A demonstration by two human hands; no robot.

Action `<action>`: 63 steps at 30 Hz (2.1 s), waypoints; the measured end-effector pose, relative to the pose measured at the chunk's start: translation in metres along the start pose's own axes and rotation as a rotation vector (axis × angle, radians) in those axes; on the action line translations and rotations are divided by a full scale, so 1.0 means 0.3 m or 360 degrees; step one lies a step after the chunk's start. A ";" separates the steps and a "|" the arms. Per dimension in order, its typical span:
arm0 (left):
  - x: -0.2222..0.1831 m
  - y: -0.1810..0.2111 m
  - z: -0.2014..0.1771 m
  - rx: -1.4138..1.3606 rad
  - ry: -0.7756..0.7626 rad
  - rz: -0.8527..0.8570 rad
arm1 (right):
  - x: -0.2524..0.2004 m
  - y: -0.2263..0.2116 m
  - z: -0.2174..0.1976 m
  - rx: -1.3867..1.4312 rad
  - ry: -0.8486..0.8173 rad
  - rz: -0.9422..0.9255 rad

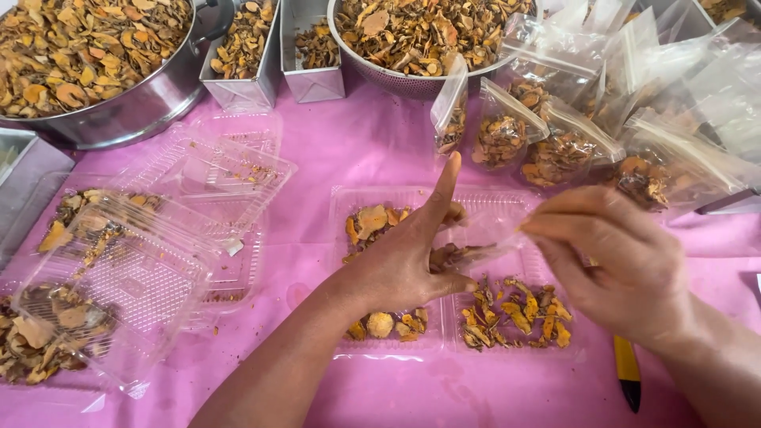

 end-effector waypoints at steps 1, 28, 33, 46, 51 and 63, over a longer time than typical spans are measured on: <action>0.003 -0.006 0.004 0.0001 -0.0005 0.0000 | -0.006 0.007 0.010 -0.0002 0.0002 0.0005; 0.001 -0.031 0.009 0.0233 -0.0017 0.0082 | 0.009 0.044 0.004 0.0271 -0.0767 -0.0112; 0.008 -0.049 0.018 0.0392 0.0004 0.0122 | -0.020 0.051 -0.021 -0.0241 -0.0300 -0.0258; -0.024 -0.010 -0.035 -0.0176 -0.0124 0.0115 | -0.055 0.033 -0.033 -0.0086 -0.0703 -0.0063; -0.017 0.015 0.024 0.0354 -0.0017 0.0239 | -0.020 -0.018 -0.009 -0.0036 -0.0577 -0.0201; 0.006 -0.026 0.021 0.0420 0.0031 0.0152 | -0.056 0.003 -0.047 0.0088 -0.0852 -0.0153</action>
Point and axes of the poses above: each hand's wrist, its own x-axis towards the middle knuckle, its own z-axis out of the palm, y = z × x, the point moved 2 cm from there along x, towards the middle knuckle, and after that the axes turned 4 degrees about -x, right-handed, at the moved point
